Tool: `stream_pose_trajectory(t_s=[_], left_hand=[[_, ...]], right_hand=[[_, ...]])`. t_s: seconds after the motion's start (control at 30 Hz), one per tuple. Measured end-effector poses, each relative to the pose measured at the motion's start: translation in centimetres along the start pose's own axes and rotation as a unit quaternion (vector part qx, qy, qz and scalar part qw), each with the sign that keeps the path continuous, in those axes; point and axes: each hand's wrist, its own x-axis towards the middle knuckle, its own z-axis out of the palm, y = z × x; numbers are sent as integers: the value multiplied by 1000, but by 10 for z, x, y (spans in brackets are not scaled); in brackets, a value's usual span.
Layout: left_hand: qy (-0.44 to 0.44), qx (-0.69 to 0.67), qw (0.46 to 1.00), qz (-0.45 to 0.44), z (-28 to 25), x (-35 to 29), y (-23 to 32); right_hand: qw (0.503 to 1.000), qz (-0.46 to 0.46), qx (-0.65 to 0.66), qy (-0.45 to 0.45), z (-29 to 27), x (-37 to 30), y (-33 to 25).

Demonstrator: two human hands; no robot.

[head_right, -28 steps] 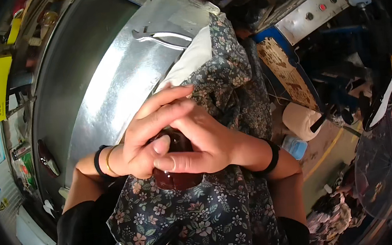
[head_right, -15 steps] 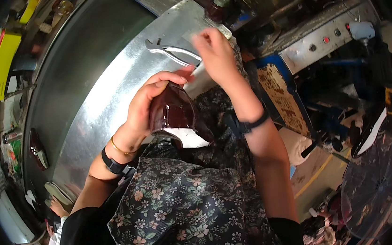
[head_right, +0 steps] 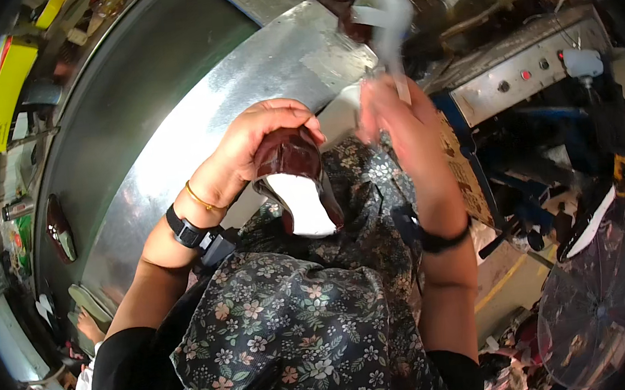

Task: Trim and inspect shoe components during the manufacturing process.

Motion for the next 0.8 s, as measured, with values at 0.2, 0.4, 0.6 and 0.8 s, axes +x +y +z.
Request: stream_pose_trajectory(t_s=[0.2,0.4,0.6,0.8], left_hand=[[12,-12,998,-64,5,34,-9],[32,38,996,-75,15,53,-22],[14,19,996,-88,22,49,-22],[24,15,996,-83,10,57,-35]], right_hand=[[974,149,-140,-97,22,-136,-38],[945,275,-138,-106,11,-146,-7],[963,244,-50,-99,2,-139,2],[928,-35,-370,23,20,-140,68]])
